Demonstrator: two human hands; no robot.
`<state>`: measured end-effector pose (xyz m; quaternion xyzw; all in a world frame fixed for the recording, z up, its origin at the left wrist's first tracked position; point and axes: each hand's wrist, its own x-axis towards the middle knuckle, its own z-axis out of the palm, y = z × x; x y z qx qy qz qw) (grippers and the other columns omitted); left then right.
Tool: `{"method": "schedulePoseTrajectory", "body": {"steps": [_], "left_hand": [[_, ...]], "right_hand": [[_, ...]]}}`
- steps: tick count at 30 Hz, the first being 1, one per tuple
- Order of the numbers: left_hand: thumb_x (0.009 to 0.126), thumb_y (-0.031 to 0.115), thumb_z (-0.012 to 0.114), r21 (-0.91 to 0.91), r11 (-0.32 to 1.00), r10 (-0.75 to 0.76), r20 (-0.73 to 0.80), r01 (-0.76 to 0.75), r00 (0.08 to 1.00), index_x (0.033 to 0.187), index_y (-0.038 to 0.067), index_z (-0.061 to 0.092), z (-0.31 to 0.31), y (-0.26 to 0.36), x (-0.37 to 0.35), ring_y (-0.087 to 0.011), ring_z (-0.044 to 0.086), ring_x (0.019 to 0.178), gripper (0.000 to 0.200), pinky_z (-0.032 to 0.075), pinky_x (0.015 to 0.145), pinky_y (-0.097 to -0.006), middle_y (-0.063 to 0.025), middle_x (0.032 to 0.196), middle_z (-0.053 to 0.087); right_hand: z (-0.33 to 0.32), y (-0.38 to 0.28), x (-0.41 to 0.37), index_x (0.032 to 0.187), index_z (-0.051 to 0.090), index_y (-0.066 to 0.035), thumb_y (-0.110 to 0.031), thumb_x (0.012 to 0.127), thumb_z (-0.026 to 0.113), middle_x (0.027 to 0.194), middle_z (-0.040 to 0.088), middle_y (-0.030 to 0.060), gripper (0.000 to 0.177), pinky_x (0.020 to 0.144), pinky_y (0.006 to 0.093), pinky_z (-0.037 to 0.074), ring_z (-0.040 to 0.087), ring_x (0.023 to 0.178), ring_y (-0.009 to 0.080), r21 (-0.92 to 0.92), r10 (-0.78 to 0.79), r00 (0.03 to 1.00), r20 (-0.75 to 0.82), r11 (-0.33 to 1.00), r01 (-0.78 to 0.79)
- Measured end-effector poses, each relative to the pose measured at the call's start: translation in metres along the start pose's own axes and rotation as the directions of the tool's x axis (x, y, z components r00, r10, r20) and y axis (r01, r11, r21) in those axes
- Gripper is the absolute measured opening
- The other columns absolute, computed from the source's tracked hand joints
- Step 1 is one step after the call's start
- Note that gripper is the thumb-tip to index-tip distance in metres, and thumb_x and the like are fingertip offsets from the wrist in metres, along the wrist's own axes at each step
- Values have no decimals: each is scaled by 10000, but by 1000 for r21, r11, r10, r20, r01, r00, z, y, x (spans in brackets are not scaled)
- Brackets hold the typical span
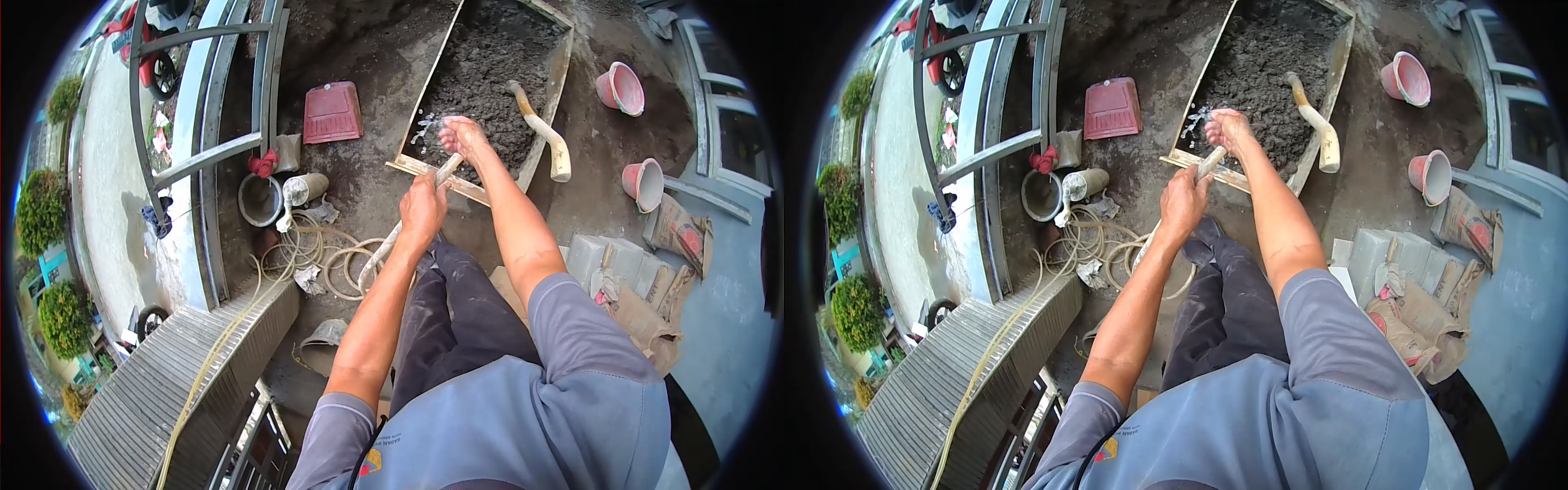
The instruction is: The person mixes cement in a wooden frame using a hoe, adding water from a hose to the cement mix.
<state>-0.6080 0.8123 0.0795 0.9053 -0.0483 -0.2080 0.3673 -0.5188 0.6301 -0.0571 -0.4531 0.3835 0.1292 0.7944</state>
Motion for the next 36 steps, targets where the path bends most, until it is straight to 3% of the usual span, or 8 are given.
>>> {"method": "schedulePoseTrajectory", "body": {"steps": [10,16,19,20,23,27,32,36], "left_hand": [[979,179,572,15,999,28,68,-30,997,1202,-107,585,22,37,18,-510,637,1055,363,496,921,-563,-343,1070,650],[911,183,584,-72,994,85,26,-82,996,1172,-78,665,63,44,57,-489,686,965,378,524,869,-514,-332,973,707],[921,270,626,-108,986,129,49,-123,990,1137,-34,721,66,60,56,-451,716,892,385,542,835,-480,-273,891,732],[930,308,617,-59,997,48,141,-40,989,1079,-9,743,61,65,60,-445,717,885,373,541,834,-489,-272,870,727],[951,484,604,57,990,-141,189,132,972,818,65,795,16,108,73,-428,721,856,479,546,813,-493,-253,803,718],[1010,415,543,7,998,-70,206,70,976,1058,8,725,47,63,155,-408,704,1018,448,532,881,-502,-260,1001,733],[1068,311,491,-520,586,-164,675,622,719,1373,32,551,70,87,206,-307,627,1118,418,529,948,-461,-170,1210,648],[1084,312,461,-554,634,-70,654,540,753,1364,14,550,64,67,195,-263,654,1030,419,538,959,-437,-163,1184,660]], "right_hand": [[-20,-19,-40,937,622,-45,-402,1007,643,788,669,76,365,542,353,556,643,597,200,140,-155,936,-316,968,207],[-20,9,-88,1509,460,-28,-317,985,642,1422,568,224,625,1039,394,470,587,1240,295,-297,-372,888,-269,910,291],[-25,-7,-86,1497,458,-10,-232,1006,609,1376,599,206,560,936,367,524,658,1085,262,31,-215,938,-272,972,231],[-26,-11,-90,1506,444,-52,-162,1026,561,1135,674,156,505,736,378,573,671,789,215,14,-237,910,-340,966,257],[-34,-21,-101,1539,393,-112,-168,1050,526,873,618,96,510,562,383,545,593,631,186,159,-80,921,-382,976,151],[-9,-38,-138,1547,383,-155,-180,1052,516,712,556,63,513,414,320,450,533,492,160,268,-8,964,-266,960,82],[17,-72,-184,1550,385,-119,-174,1041,552,732,571,74,538,419,307,422,525,514,155,310,14,994,-111,950,21],[5,-90,-178,1550,384,-118,-162,1046,547,759,560,71,532,450,289,408,507,550,148,334,-7,986,-166,941,63]]}}
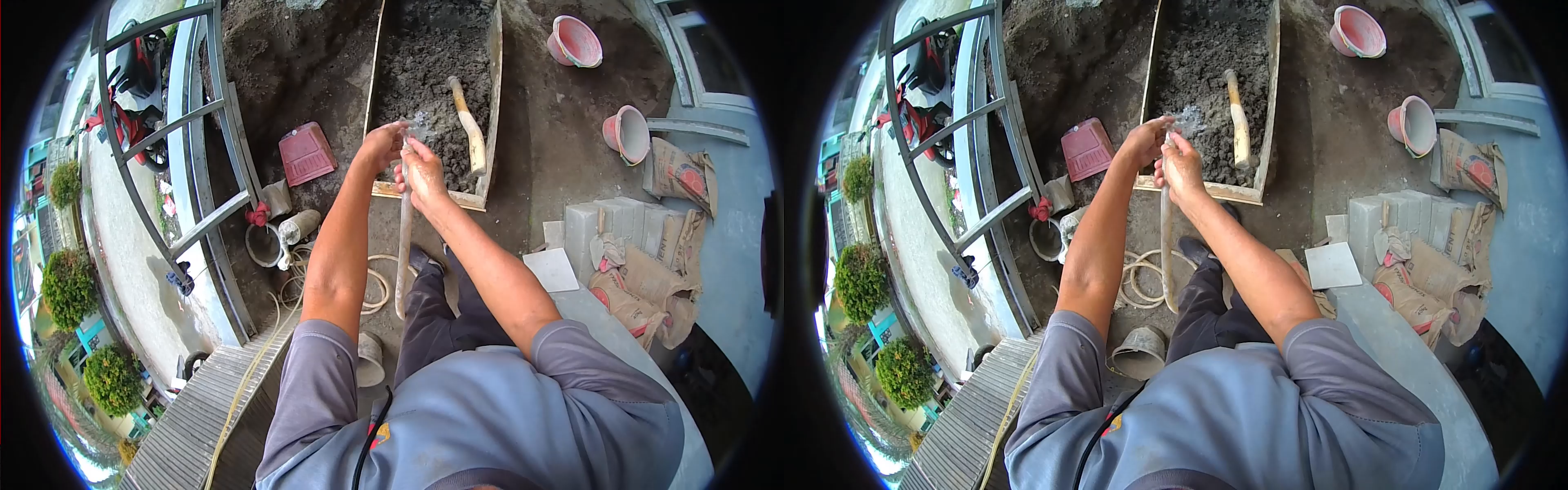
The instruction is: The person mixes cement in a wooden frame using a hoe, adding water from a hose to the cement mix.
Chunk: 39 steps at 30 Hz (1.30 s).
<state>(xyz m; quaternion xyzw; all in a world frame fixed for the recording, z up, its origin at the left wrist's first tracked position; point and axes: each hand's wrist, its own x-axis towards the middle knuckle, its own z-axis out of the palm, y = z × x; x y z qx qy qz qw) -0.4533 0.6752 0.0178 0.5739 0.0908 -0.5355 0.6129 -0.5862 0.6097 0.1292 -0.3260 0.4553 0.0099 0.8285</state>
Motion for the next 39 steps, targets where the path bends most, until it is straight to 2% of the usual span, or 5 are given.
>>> {"method": "schedulePoseTrajectory", "body": {"steps": [4,8,16,24,39], "left_hand": [[1041,592,433,472,882,33,-46,-7,998,1316,25,654,-10,-42,-110,-303,688,1073,668,526,962,-455,-165,1173,726],[958,817,310,381,919,-133,45,106,990,1227,46,737,-19,-134,-216,-282,662,1166,921,457,1048,-439,-144,1197,731],[1025,267,651,482,850,349,-218,-210,911,1097,13,667,-21,-192,-294,-85,522,755,265,445,684,-266,36,822,596],[995,184,686,560,809,417,-330,-180,847,1362,-18,610,-23,-176,-344,-96,548,806,426,478,734,-285,-15,910,656],[970,187,716,695,675,370,-30,-247,928,1329,-22,629,11,-178,-344,-154,650,922,424,525,828,-339,-164,995,738]], "right_hand": [[0,-38,23,1512,406,-132,-127,1038,541,769,543,84,492,461,292,424,505,589,163,111,-37,999,-37,993,41],[9,-68,43,1489,415,-141,-105,1040,520,795,536,92,462,441,302,429,505,580,161,155,-78,991,-111,983,95],[7,-41,63,1251,419,-154,-8,981,444,839,525,165,308,448,387,428,507,575,237,239,-51,962,-267,964,117],[-22,6,87,1166,433,-110,-21,984,410,812,507,185,203,447,403,431,455,501,242,364,166,926,-340,931,-33],[-151,28,70,1005,413,-88,-160,1055,497,744,466,80,121,430,280,380,414,513,143,494,239,959,-153,859,-135]]}}
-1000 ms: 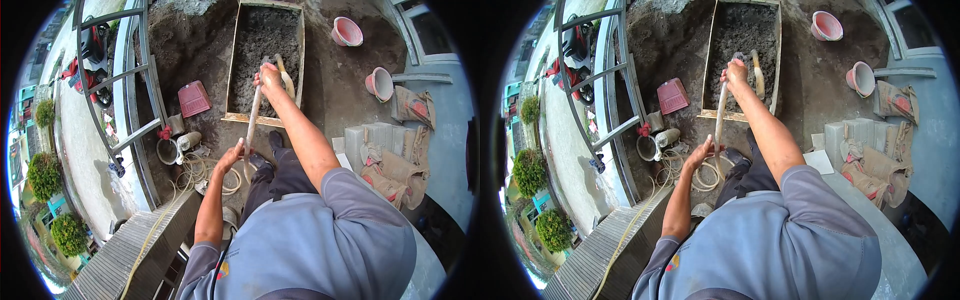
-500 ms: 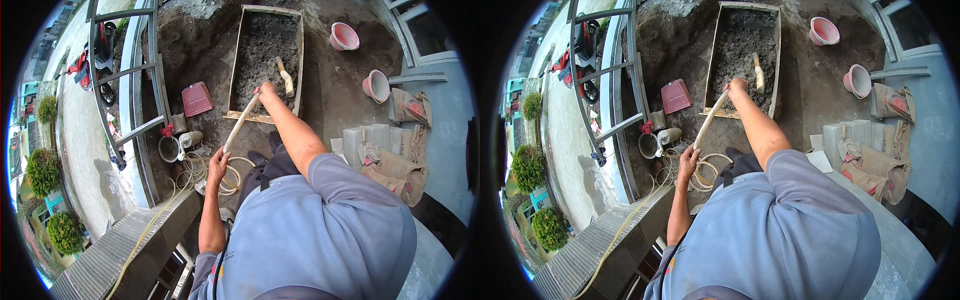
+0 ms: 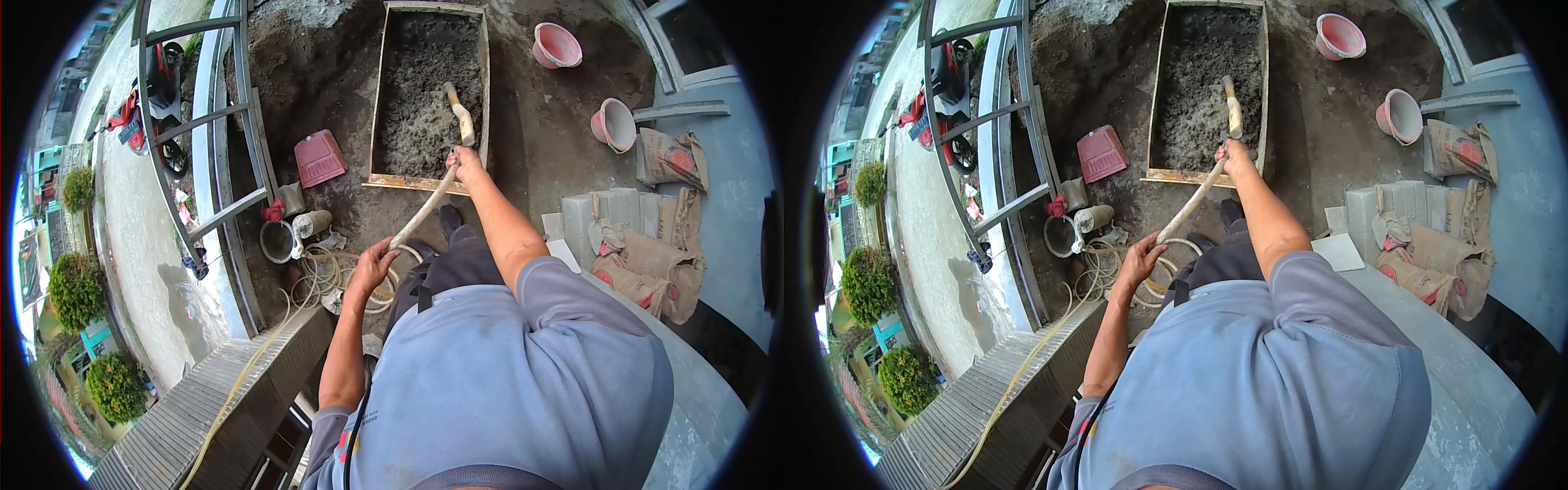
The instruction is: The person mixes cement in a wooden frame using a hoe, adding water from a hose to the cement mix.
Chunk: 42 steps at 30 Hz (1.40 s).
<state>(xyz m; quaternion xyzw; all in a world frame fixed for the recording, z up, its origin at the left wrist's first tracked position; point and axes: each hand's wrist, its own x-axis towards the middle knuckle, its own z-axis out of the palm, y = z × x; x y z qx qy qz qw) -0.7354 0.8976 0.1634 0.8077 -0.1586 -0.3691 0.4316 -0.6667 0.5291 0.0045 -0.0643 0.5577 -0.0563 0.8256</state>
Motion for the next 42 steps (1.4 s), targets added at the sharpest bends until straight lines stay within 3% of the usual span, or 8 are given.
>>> {"method": "schedulePoseTrajectory", "body": {"steps": [6,9,11,15,21,30,38,42], "left_hand": [[978,177,709,119,981,151,47,-155,987,1353,-51,603,22,30,25,-201,688,1064,452,537,913,-347,-203,1153,736],[944,204,716,69,979,190,23,-191,982,1294,-24,647,28,55,25,-431,667,1103,424,527,920,-440,-268,1175,696],[945,201,715,68,978,199,15,-200,980,1299,-25,644,30,57,28,-424,669,1105,425,526,920,-439,-269,1177,695],[946,185,712,30,985,172,19,-173,985,1297,-27,645,30,65,33,-400,686,1082,416,528,913,-428,-265,1162,701],[944,169,712,32,989,145,-10,-145,989,1305,-4,643,24,79,23,-388,694,1060,407,525,894,-420,-264,1127,706],[942,151,712,49,984,173,-98,-168,980,1308,1,641,21,90,15,-367,702,1020,402,525,874,-418,-256,1087,712],[937,124,711,15,994,108,-169,-106,980,1301,2,646,8,80,-10,-323,709,981,390,528,854,-399,-233,1067,715],[972,159,707,34,991,131,-198,-127,971,1350,-9,622,7,61,-23,-106,608,861,422,517,783,-314,-93,948,721]], "right_hand": [[-23,-75,-11,1030,437,-76,-167,1045,520,719,445,61,124,405,269,357,420,499,126,-113,-80,997,13,990,81],[-2,-103,-48,1118,493,-94,-187,1039,553,731,486,71,136,411,275,362,433,501,133,-136,-176,982,62,974,183],[12,-106,-77,1176,523,-114,-198,1036,569,748,509,79,169,415,282,365,440,504,139,-172,-290,953,85,938,301],[21,-117,-77,1199,544,-140,-199,1035,573,761,520,88,176,424,306,377,448,507,152,-174,-332,938,99,922,345],[31,-119,-84,1150,529,-126,-126,1027,507,767,509,100,125,425,328,382,441,502,171,-166,-249,965,-83,958,233],[70,-110,-125,1218,524,-146,-157,1033,543,764,506,100,187,419,317,391,459,524,165,-186,-411,901,137,883,431],[101,-72,-120,1117,526,-165,-124,1034,479,783,511,104,104,427,349,396,454,513,177,-285,-276,944,179,904,318],[109,-48,-114,1103,508,-148,-143,1041,474,799,506,106,72,431,350,395,449,519,176,-346,-230,956,183,895,282]]}}
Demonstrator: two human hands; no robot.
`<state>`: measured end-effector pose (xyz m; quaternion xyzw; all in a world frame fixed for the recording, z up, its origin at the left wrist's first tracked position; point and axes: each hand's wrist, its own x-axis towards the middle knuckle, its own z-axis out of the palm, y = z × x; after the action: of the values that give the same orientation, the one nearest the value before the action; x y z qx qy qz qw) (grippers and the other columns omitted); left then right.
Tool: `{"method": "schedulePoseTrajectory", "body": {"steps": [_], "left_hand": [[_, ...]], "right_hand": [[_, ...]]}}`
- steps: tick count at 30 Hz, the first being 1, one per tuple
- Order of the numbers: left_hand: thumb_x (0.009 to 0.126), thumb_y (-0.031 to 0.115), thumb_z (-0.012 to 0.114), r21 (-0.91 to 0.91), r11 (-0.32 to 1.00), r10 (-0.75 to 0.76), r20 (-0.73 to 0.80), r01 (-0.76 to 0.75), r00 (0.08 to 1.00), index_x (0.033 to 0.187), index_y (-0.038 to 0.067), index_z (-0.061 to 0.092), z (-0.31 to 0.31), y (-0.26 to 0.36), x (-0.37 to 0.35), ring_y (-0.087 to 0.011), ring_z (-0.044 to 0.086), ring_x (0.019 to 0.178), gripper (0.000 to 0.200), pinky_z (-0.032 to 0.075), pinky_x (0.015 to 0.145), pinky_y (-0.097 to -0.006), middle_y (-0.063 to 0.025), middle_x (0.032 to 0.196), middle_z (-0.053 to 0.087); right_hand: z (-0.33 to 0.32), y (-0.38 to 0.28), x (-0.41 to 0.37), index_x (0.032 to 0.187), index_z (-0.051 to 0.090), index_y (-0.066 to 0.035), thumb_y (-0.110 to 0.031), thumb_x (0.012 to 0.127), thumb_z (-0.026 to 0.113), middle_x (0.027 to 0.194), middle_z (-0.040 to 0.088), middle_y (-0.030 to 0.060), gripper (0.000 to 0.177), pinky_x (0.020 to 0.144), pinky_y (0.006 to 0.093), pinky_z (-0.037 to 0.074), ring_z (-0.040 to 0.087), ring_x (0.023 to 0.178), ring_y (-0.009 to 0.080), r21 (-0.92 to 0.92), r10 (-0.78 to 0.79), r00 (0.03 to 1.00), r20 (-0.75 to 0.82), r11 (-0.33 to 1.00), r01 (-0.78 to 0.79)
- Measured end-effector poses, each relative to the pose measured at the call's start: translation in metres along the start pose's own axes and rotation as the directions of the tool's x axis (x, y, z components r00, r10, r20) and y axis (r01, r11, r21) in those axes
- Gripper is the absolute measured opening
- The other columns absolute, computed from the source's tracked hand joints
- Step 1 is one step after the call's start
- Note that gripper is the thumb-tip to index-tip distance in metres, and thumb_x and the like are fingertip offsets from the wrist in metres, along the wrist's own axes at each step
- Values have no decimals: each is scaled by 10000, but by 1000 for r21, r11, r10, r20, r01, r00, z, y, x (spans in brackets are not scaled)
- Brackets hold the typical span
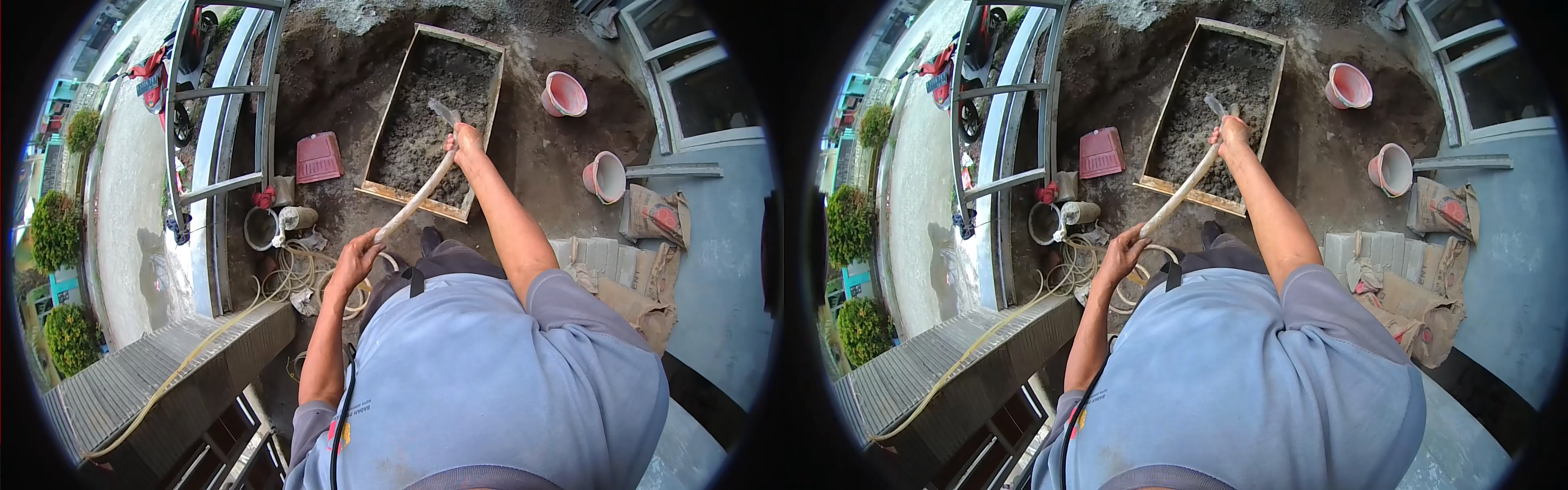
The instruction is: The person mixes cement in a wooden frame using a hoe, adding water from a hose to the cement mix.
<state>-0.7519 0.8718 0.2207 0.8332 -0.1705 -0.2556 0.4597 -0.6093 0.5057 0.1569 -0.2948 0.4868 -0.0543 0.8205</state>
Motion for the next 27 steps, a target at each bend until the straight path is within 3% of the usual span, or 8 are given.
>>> {"method": "schedulePoseTrajectory", "body": {"steps": [3,7,19,27], "left_hand": [[935,128,715,-48,996,-77,-26,76,997,1308,-6,642,0,-2,-3,-282,711,948,403,531,841,-393,-222,1044,722],[940,135,714,-20,996,-88,-10,88,996,1316,-6,639,-3,9,10,-279,716,955,409,534,848,-387,-225,1045,727],[953,140,708,-39,999,-16,18,17,1000,1339,-1,626,8,31,56,-227,715,947,419,537,846,-379,-211,1031,741],[960,162,706,-41,999,15,15,-15,1000,1337,-5,624,10,32,76,-229,711,920,420,536,824,-383,-204,1015,742]], "right_hand": [[3,5,-1,1134,490,-124,-147,1039,496,793,494,92,98,437,327,392,445,534,161,12,2,1000,14,1000,-2],[11,-7,-12,1165,505,-119,-151,1037,524,799,507,94,133,437,323,393,447,535,156,57,-145,989,-2,988,145],[32,-72,-25,1250,517,-149,-221,1052,534,788,516,84,211,429,317,387,454,519,159,63,-286,954,92,958,281],[19,-87,-12,1235,507,-140,-198,1037,522,779,513,95,207,433,347,391,451,511,176,191,-354,935,-15,917,350]]}}
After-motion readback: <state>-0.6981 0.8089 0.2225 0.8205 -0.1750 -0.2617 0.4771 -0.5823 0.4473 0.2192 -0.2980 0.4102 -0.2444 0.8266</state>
